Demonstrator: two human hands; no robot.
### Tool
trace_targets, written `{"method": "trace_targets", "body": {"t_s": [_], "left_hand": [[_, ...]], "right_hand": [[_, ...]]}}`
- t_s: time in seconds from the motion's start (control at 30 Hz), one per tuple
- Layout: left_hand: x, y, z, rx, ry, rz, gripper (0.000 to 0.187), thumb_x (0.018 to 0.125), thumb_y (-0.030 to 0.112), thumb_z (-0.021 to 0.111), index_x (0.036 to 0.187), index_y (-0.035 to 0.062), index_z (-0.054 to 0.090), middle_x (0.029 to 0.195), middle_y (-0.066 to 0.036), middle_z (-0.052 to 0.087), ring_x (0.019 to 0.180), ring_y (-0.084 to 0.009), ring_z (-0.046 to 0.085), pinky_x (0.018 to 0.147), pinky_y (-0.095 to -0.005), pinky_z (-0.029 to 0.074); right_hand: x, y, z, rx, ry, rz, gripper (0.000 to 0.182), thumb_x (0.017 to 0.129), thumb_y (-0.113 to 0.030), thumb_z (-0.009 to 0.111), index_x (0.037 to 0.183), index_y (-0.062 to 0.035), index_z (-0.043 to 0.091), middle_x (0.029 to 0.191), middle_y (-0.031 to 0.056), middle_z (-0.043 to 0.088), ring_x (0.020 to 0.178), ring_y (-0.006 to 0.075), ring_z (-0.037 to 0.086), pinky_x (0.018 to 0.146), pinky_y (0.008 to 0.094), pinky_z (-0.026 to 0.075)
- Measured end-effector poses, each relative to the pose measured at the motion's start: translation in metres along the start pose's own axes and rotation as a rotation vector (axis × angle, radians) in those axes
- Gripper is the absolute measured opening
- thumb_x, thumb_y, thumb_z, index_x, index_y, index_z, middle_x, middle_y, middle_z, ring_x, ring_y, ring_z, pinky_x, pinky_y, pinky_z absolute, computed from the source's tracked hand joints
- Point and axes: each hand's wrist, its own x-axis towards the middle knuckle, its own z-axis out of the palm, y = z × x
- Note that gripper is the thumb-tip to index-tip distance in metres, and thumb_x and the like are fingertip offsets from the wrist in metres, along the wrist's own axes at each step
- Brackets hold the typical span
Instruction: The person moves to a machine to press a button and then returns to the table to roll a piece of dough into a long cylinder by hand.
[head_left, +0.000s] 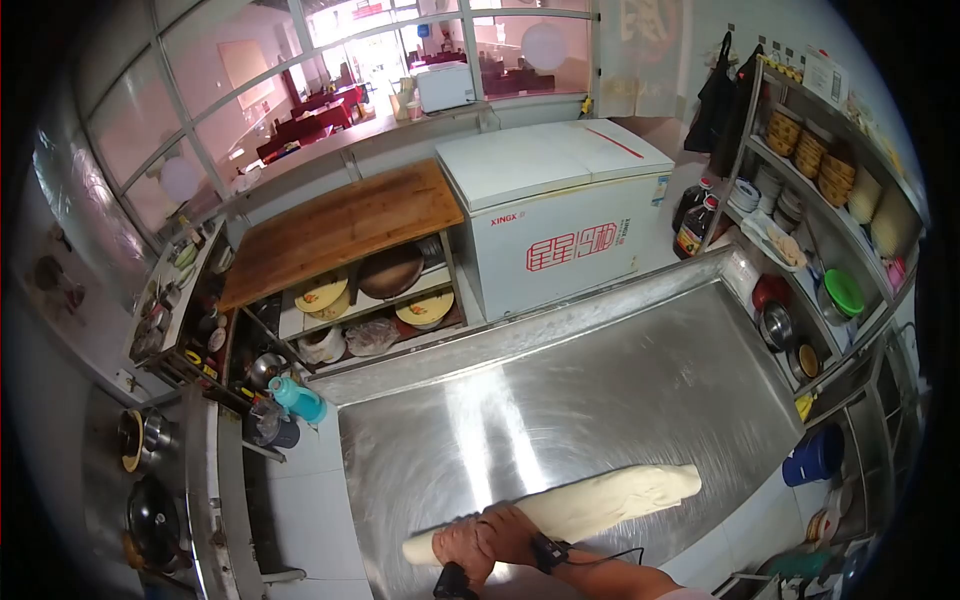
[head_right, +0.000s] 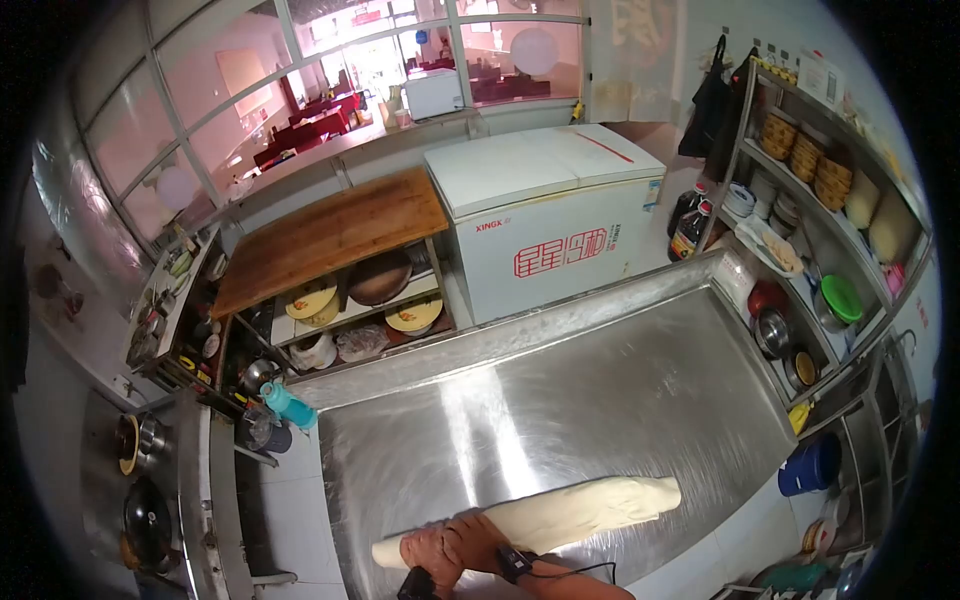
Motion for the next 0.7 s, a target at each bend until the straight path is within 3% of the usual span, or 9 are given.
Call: {"method": "trace_targets", "body": {"t_s": [0.1,0.17,0.3,0.37,0.43,0.47,0.57,0.63,0.7], "left_hand": [[0.028,-0.009,0.001,0.000,-0.073,-0.012,0.031,0.091,0.029,0.054,0.104,0.0083,0.073,0.101,-0.011,0.072,0.097,-0.0329,0.063,0.096,-0.0505,0.040],[0.044,-0.015,0.009,0.083,-0.079,-0.052,0.033,0.092,0.032,0.057,0.103,0.0091,0.077,0.096,-0.009,0.074,0.092,-0.0300,0.066,0.093,-0.0483,0.043],[0.068,-0.015,0.007,0.087,-0.170,-0.130,0.034,0.096,0.030,0.051,0.082,0.0095,0.075,0.083,-0.012,0.073,0.087,-0.0349,0.067,0.087,-0.0500,0.044],[0.061,-0.015,0.002,0.094,-0.136,-0.111,0.034,0.095,0.030,0.052,0.079,0.0087,0.073,0.082,-0.014,0.073,0.086,-0.0366,0.068,0.084,-0.0516,0.045],[0.049,-0.013,-0.004,-0.008,-0.166,-0.041,0.033,0.094,0.029,0.054,0.075,0.0084,0.070,0.082,-0.014,0.073,0.086,-0.0381,0.067,0.080,-0.0529,0.045],[0.033,-0.013,-0.001,-0.074,-0.001,0.009,0.031,0.093,0.029,0.055,0.074,0.0079,0.069,0.084,-0.016,0.072,0.084,-0.0394,0.065,0.080,-0.0542,0.045],[-0.018,0.016,0.013,-0.020,0.030,0.125,0.031,0.094,0.031,0.053,0.079,0.0091,0.070,0.086,-0.013,0.073,0.085,-0.0381,0.067,0.079,-0.0517,0.047],[-0.022,0.060,-0.002,-0.108,0.446,0.211,0.028,0.092,0.030,0.054,0.080,0.0100,0.070,0.081,-0.012,0.071,0.081,-0.0371,0.066,0.077,-0.0516,0.047],[-0.040,0.069,0.006,-0.023,0.244,0.114,0.028,0.092,0.029,0.054,0.081,0.0100,0.070,0.082,-0.012,0.071,0.082,-0.0366,0.065,0.078,-0.0517,0.046]], "right_hand": [[0.014,0.029,0.017,0.018,-0.074,-0.001,0.020,0.084,-0.026,0.065,0.094,-0.0086,0.065,0.102,0.0067,0.066,0.094,0.0265,0.063,0.082,0.0421,0.050],[0.022,0.045,0.026,0.000,-0.390,0.027,0.021,0.085,-0.026,0.065,0.095,-0.0066,0.065,0.105,0.0114,0.066,0.096,0.0290,0.063,0.082,0.0437,0.050],[0.037,0.046,0.030,-0.004,-0.079,0.268,0.034,0.093,-0.030,0.060,0.109,-0.0005,0.067,0.107,0.0194,0.070,0.103,0.0372,0.066,0.101,0.0494,0.048],[0.047,0.027,0.009,-0.157,0.042,0.213,0.043,0.094,-0.035,0.061,0.117,0.0007,0.066,0.112,0.0222,0.070,0.110,0.0393,0.065,0.110,0.0540,0.041],[0.071,-0.004,-0.053,-0.270,-0.877,0.367,0.044,0.092,-0.037,0.063,0.116,-0.0001,0.066,0.116,0.0239,0.068,0.115,0.0392,0.063,0.113,0.0568,0.037],[0.060,-0.007,-0.062,-0.314,-0.820,0.208,0.039,0.087,-0.035,0.067,0.109,-0.0022,0.067,0.104,0.0204,0.070,0.108,0.0376,0.065,0.105,0.0522,0.044],[0.004,-0.011,-0.062,-0.108,-0.582,0.142,0.029,0.083,-0.033,0.069,0.093,-0.0062,0.068,0.091,0.0146,0.069,0.097,0.0351,0.067,0.092,0.0491,0.049],[-0.042,-0.008,-0.056,0.112,-0.188,0.042,0.022,0.082,-0.030,0.067,0.078,-0.0092,0.064,0.083,0.0105,0.068,0.088,0.0326,0.066,0.080,0.0461,0.049],[-0.043,-0.012,-0.068,0.389,-0.487,0.200,0.018,0.085,-0.025,0.064,0.075,-0.0102,0.061,0.088,0.0097,0.068,0.087,0.0315,0.065,0.078,0.0431,0.050]]}}
